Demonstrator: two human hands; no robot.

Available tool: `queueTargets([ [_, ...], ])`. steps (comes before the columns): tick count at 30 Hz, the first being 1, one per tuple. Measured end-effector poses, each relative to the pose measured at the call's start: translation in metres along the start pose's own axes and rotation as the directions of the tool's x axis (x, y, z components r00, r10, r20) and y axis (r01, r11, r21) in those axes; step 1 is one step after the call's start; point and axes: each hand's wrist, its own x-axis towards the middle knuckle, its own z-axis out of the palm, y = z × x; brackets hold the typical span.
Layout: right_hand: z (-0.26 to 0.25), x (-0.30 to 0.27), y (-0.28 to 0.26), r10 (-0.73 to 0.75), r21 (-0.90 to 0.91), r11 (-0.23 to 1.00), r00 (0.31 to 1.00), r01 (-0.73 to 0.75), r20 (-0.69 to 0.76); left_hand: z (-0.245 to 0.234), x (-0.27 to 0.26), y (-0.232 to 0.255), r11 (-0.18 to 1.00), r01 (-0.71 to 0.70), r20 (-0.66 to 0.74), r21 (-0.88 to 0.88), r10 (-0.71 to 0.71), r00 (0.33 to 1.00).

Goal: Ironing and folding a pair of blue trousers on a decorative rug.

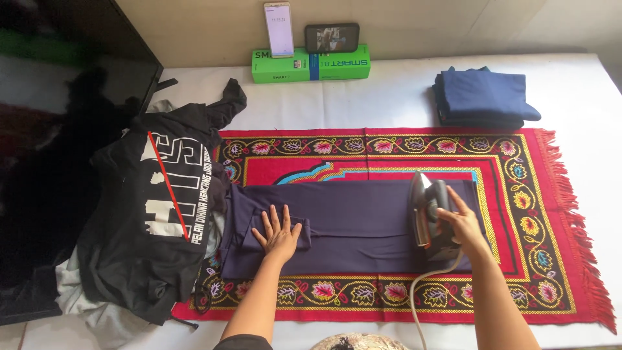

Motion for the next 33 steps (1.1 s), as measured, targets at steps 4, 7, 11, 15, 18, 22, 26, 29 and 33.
queueTargets([
  [4,-0.012,-0.01,-0.01,-0.004,-0.007,1.0,0.997,0.004,-0.073,0.0,0.001,-0.001,1.0,-0.004,0.013,0.009,0.004,1.0],
  [7,-0.013,-0.013,-0.008,0.011,0.011,1.0,0.997,-0.01,-0.078,0.0,0.0,0.0,1.0,-0.008,0.005,0.008,0.008,1.0],
  [11,-0.008,-0.031,-0.008,0.024,-0.052,0.998,0.994,-0.029,-0.103,0.001,0.0,-0.001,1.0,-0.008,-0.002,0.013,0.008,1.0],
  [15,-0.009,-0.036,-0.003,0.029,0.01,1.0,0.995,-0.028,-0.1,0.002,0.001,-0.001,1.0,-0.009,-0.004,0.021,0.009,1.0],
  [18,-0.011,-0.027,-0.006,0.006,0.024,1.0,0.993,-0.003,-0.114,0.006,0.003,-0.004,1.0,-0.018,-0.023,0.019,0.019,1.0],
  [22,-0.017,-0.005,0.003,-0.033,0.126,0.991,0.995,0.045,-0.095,0.005,0.003,-0.004,1.0,-0.016,0.0,0.017,0.016,1.0],
  [26,-0.005,-0.018,-0.015,0.019,-0.027,0.999,0.999,-0.02,-0.036,0.006,0.006,-0.004,1.0,-0.018,-0.001,0.015,0.018,1.0],
  [29,0.019,-0.051,-0.047,0.074,-0.19,0.98,0.993,-0.056,0.091,0.005,0.005,-0.006,1.0,-0.008,0.017,0.013,0.008,1.0],
  [33,0.054,-0.077,-0.066,0.215,-0.313,0.945,0.902,-0.095,0.375,0.008,0.008,-0.006,1.0,-0.018,0.009,0.006,0.018,1.0],
])
